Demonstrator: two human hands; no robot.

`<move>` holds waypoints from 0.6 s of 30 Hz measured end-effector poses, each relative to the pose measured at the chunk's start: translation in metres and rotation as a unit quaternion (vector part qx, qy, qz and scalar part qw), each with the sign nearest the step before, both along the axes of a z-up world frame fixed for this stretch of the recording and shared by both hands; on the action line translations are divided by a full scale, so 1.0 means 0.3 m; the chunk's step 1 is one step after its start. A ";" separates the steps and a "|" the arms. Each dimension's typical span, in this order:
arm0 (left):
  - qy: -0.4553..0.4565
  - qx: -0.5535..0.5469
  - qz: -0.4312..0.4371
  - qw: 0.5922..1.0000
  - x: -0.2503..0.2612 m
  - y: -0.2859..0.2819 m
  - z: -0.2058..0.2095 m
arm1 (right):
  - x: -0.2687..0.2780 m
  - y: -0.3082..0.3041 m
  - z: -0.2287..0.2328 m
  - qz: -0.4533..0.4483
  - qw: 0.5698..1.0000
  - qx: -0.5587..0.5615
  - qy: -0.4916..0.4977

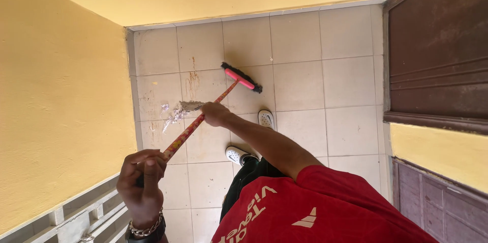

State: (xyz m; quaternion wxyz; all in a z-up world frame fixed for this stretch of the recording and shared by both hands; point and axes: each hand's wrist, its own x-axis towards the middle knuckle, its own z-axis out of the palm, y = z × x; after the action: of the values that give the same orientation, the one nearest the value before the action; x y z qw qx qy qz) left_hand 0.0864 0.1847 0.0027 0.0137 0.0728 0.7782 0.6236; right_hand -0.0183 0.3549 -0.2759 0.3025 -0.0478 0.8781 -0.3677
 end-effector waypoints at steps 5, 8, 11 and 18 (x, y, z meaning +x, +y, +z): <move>-0.021 0.029 -0.117 0.992 0.010 -0.007 -0.105 | 0.157 0.165 -0.090 -0.112 0.988 0.046 0.091; -0.052 0.061 -0.187 0.979 0.011 0.048 -0.237 | 0.290 0.300 -0.180 -0.187 0.973 0.088 0.106; -0.089 0.081 -0.235 0.965 0.014 0.122 -0.365 | 0.427 0.407 -0.251 -0.239 0.960 0.126 0.073; -0.119 0.078 -0.248 0.958 0.037 0.097 -0.532 | 0.618 0.337 -0.435 -0.232 0.963 0.136 -0.026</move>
State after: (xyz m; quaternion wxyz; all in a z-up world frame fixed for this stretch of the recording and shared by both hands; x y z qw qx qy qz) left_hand 0.0975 0.2137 -0.1570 0.2547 0.1895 0.6772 0.6638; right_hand 0.1672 0.4560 -0.4063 0.2358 0.2082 0.8985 -0.3061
